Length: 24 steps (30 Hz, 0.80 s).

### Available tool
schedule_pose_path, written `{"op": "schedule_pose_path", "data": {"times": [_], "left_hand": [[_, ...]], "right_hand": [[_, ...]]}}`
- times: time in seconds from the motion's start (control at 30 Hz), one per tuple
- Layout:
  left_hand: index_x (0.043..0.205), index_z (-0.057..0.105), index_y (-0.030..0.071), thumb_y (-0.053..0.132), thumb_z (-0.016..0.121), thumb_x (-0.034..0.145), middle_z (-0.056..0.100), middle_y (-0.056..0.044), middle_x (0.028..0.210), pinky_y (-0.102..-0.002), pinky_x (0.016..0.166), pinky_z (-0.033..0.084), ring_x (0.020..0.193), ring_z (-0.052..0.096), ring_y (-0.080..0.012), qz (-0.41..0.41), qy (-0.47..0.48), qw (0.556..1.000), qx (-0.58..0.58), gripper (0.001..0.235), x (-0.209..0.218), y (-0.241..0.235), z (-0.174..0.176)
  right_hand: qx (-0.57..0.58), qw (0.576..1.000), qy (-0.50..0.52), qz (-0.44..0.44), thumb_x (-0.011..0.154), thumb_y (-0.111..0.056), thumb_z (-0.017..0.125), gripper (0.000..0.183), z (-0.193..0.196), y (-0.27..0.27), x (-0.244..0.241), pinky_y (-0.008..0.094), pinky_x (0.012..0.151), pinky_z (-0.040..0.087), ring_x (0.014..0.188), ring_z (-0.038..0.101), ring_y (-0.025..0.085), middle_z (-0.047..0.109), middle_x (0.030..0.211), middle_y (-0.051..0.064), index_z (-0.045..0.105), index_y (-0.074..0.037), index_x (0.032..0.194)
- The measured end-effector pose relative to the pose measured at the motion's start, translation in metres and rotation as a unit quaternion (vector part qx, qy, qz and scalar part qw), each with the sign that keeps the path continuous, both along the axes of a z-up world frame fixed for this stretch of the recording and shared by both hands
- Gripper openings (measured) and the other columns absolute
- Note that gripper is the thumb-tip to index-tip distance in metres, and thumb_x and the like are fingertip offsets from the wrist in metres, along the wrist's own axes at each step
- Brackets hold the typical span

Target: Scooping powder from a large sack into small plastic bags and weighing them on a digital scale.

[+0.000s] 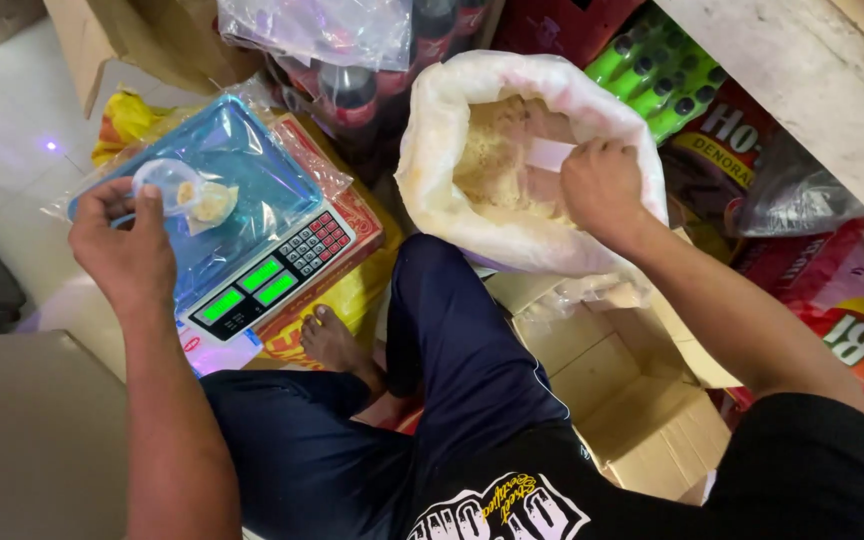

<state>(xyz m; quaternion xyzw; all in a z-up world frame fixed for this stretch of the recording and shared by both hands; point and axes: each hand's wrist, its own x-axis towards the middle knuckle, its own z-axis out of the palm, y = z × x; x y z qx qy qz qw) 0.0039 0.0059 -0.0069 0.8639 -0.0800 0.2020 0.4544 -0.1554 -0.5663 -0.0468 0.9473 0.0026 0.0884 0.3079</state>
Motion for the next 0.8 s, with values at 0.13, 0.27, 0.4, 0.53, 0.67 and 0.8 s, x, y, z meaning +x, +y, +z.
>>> {"op": "schedule_pose_path", "data": {"times": [0.13, 0.27, 0.4, 0.53, 0.67, 0.8], "left_hand": [[0.125, 0.071, -0.009, -0.001, 0.079, 0.114, 0.069, -0.015, 0.109, -0.033, 0.086, 0.058, 0.094, 0.064, -0.0200, -0.008, 0.006, 1.000, -0.014, 0.015, 0.004, 0.001, -0.004], [0.126, 0.071, -0.009, -0.004, 0.080, 0.115, 0.069, -0.015, 0.109, -0.033, 0.087, 0.057, 0.095, 0.063, -0.0202, -0.024, 0.007, 1.000, -0.013, 0.014, 0.001, -0.001, 0.002], [0.127, 0.071, -0.008, -0.007, 0.079, 0.116, 0.067, -0.014, 0.110, -0.032, 0.086, 0.056, 0.094, 0.062, -0.0190, -0.025, 0.017, 0.999, -0.026, 0.014, -0.002, 0.000, 0.002], [0.126, 0.072, -0.009, -0.008, 0.081, 0.115, 0.068, -0.015, 0.109, -0.032, 0.086, 0.056, 0.094, 0.062, -0.0191, -0.013, 0.013, 1.000, -0.007, 0.014, -0.005, 0.000, 0.008], [0.127, 0.071, -0.009, -0.008, 0.080, 0.117, 0.067, -0.015, 0.109, -0.032, 0.086, 0.055, 0.094, 0.062, -0.0192, -0.021, 0.010, 0.999, -0.022, 0.013, -0.005, 0.001, 0.006], [0.126, 0.071, -0.008, -0.006, 0.079, 0.116, 0.067, -0.014, 0.110, -0.033, 0.088, 0.057, 0.096, 0.062, -0.0197, -0.019, 0.014, 1.000, -0.018, 0.013, -0.005, -0.001, 0.008]], "right_hand": [[-0.015, 0.999, 0.037, -0.030, 0.092, -0.025, 0.066, 0.023, 0.018, 0.003, -0.022, 0.037, 0.053, 0.037, 0.060, 0.052, 0.019, 0.066, 0.075, 0.009, 0.074, -0.013, 0.074], [0.062, 0.993, 0.088, -0.056, 0.105, -0.041, 0.061, 0.047, 0.005, -0.006, -0.032, 0.042, 0.056, 0.046, 0.065, 0.063, 0.027, 0.074, 0.075, 0.014, 0.078, -0.011, 0.074], [0.152, 0.980, 0.122, -0.049, 0.093, -0.017, 0.062, 0.026, -0.024, -0.012, -0.013, 0.050, 0.060, 0.053, 0.069, 0.070, 0.038, 0.076, 0.078, 0.018, 0.081, -0.005, 0.078], [0.177, 0.981, 0.077, -0.018, 0.095, -0.014, 0.060, 0.029, -0.046, -0.015, 0.017, 0.049, 0.057, 0.052, 0.060, 0.066, 0.036, 0.075, 0.076, 0.020, 0.078, 0.000, 0.077], [0.179, 0.982, 0.058, 0.022, 0.092, -0.014, 0.060, 0.028, -0.043, -0.018, 0.024, 0.048, 0.062, 0.051, 0.060, 0.062, 0.034, 0.074, 0.077, 0.019, 0.076, 0.000, 0.075], [0.223, 0.964, 0.136, -0.049, 0.088, -0.009, 0.062, 0.023, -0.014, -0.010, 0.013, 0.048, 0.069, 0.055, 0.069, 0.067, 0.037, 0.074, 0.084, 0.023, 0.077, 0.005, 0.079]]}}
